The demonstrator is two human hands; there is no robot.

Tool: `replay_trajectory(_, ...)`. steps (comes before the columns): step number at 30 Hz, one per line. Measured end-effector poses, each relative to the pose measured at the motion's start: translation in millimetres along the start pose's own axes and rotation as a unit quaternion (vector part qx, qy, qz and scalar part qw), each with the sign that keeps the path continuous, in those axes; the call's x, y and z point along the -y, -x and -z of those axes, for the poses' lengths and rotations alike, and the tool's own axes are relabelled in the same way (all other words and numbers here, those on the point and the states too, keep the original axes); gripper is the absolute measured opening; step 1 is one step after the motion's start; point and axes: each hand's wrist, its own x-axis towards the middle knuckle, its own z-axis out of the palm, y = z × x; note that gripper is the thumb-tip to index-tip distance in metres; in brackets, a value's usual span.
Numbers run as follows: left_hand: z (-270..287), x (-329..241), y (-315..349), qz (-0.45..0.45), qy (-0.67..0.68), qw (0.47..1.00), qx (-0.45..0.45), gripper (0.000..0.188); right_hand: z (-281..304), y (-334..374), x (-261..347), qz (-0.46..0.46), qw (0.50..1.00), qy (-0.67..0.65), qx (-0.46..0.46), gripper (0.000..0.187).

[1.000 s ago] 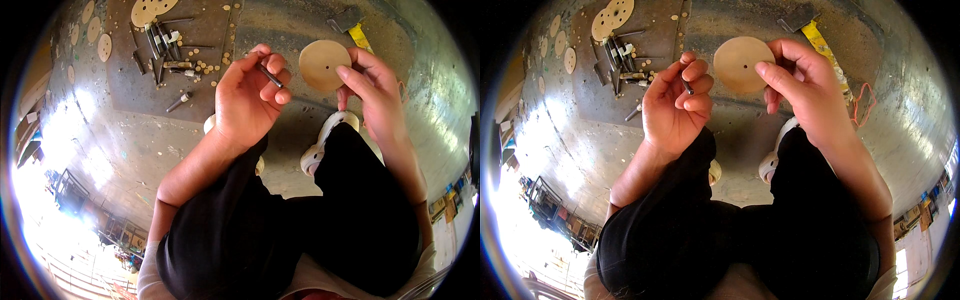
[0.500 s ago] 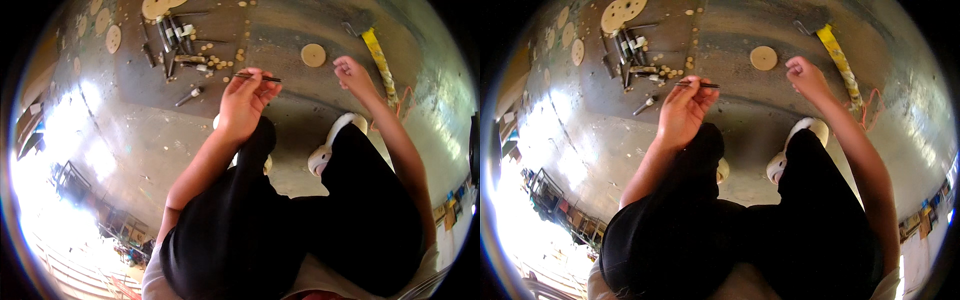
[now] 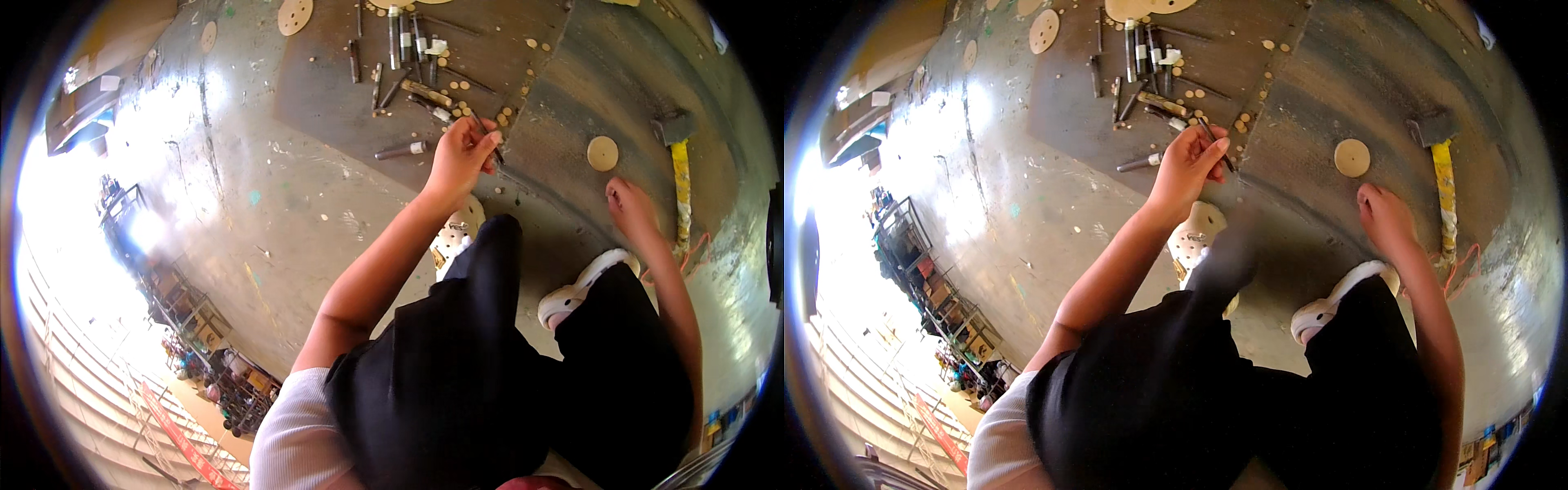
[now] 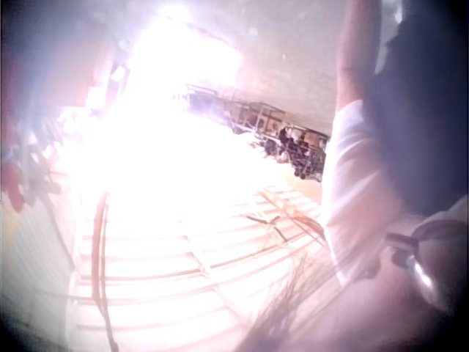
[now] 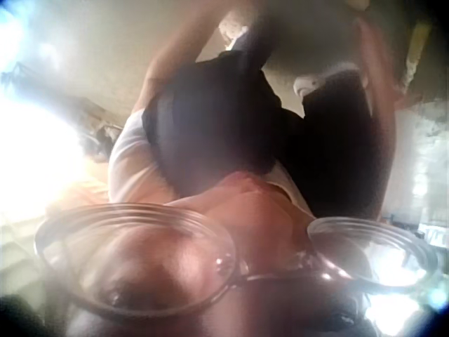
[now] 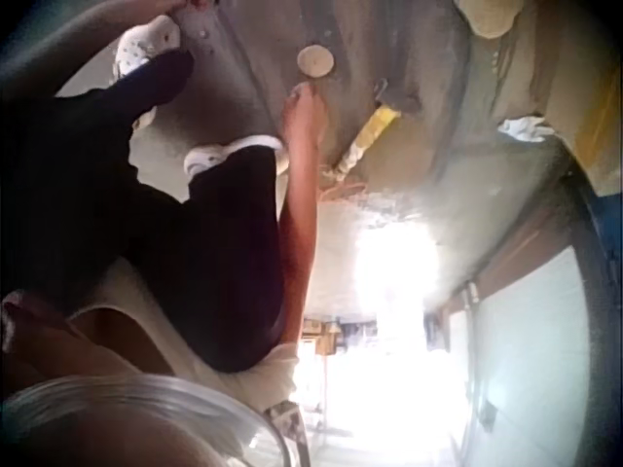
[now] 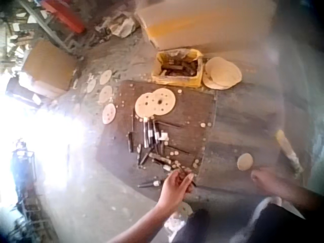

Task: The person sits on the floor and uses a metal punch and a hammer to create holes in small, round, beige discs. They repeatedly position the punch on the disc, strike it with the hammer, and then inspect the result. The finished discs are stacked in a pile.

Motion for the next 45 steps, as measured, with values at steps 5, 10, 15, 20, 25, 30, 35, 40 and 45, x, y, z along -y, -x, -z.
replay_trajectory(5,31.5,0.0,-22.6,-0.018,-0.147,0.988,-0.053,0.019,5.9,-5.6,-0.2,0.000,1.000,-0.001,0.019,0.009)
replay_trajectory(10,52.8,-1.3,-39.1,-0.103,-0.261,0.953,-0.115,0.021,5.2,-9.1,3.7,-0.012,1.000,0.024,0.013,0.013)
replay_trajectory(15,71.2,-7.5,-58.5,-0.138,-0.329,0.917,-0.179,0.027,5.7,-15.5,5.8,-0.022,0.999,0.038,0.020,0.015)
replay_trajectory(20,100.3,-29.8,-69.4,-0.138,-0.402,0.858,-0.287,0.028,8.3,-19.8,12.5,-0.043,0.998,0.041,0.029,0.014)
replay_trajectory(25,121.7,-49.5,-83.2,-0.108,-0.474,0.816,-0.314,0.025,4.3,-18.6,11.5,-0.056,0.998,0.022,0.012,0.013)
replay_trajectory(30,138.8,-55.3,-84.7,-0.074,-0.464,0.806,-0.360,0.023,2.5,-19.6,9.2,-0.059,0.998,0.029,0.011,0.013)
replay_trajectory(35,152.4,-42.2,-78.0,-0.056,-0.465,0.805,-0.365,0.023,-0.5,-19.1,5.8,-0.047,0.998,0.040,-0.009,0.013)
replay_trajectory(40,165.6,-22.1,-82.8,-0.114,-0.385,0.858,-0.322,0.027,1.7,-19.8,8.0,-0.054,0.998,0.042,0.003,0.014)
replay_trajectory(45,158.7,-22.7,-83.6,-0.095,-0.191,0.941,-0.261,0.021,2.2,-20.9,10.8,-0.047,0.998,0.039,0.005,0.013)
